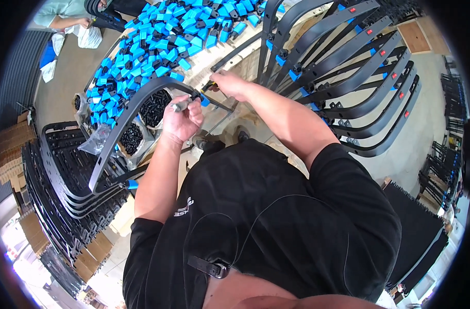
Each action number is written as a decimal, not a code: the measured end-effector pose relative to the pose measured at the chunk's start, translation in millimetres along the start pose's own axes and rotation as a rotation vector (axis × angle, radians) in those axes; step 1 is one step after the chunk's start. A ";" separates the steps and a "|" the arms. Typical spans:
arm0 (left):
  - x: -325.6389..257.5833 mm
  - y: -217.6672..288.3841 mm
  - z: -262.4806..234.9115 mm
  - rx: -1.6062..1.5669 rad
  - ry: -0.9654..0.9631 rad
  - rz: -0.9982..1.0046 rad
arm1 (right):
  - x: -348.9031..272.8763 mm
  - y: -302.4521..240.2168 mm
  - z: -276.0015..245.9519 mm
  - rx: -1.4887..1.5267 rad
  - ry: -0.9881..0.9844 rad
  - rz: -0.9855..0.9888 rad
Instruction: Assemble metal frames for sports equipment by attaching parts and adding protective caps.
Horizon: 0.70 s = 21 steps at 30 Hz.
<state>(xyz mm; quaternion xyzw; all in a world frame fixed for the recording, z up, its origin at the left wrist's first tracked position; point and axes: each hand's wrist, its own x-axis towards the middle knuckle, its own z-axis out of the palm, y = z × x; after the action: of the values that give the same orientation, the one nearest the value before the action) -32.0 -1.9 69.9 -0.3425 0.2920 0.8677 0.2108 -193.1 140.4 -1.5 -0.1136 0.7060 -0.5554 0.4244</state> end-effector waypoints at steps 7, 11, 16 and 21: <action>21.3 -41.0 -19.1 0.995 0.400 0.158 | -29.8 -32.2 32.2 -0.068 0.166 0.197; -10.1 12.8 16.2 -0.318 0.039 0.073 | -6.6 9.7 25.9 -0.024 0.166 -0.024; 16.8 -41.8 0.2 1.315 0.588 0.251 | -18.5 -6.9 36.4 -0.106 0.247 0.012; -2.5 3.1 6.3 0.463 0.183 -0.017 | -12.7 3.0 30.8 -0.040 0.221 -0.042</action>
<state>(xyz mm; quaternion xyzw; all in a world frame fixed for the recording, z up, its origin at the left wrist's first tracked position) -35.1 -0.5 76.5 -0.3645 0.4982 0.7412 0.2636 -162.0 128.3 1.2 -0.0747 0.7569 -0.5592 0.3298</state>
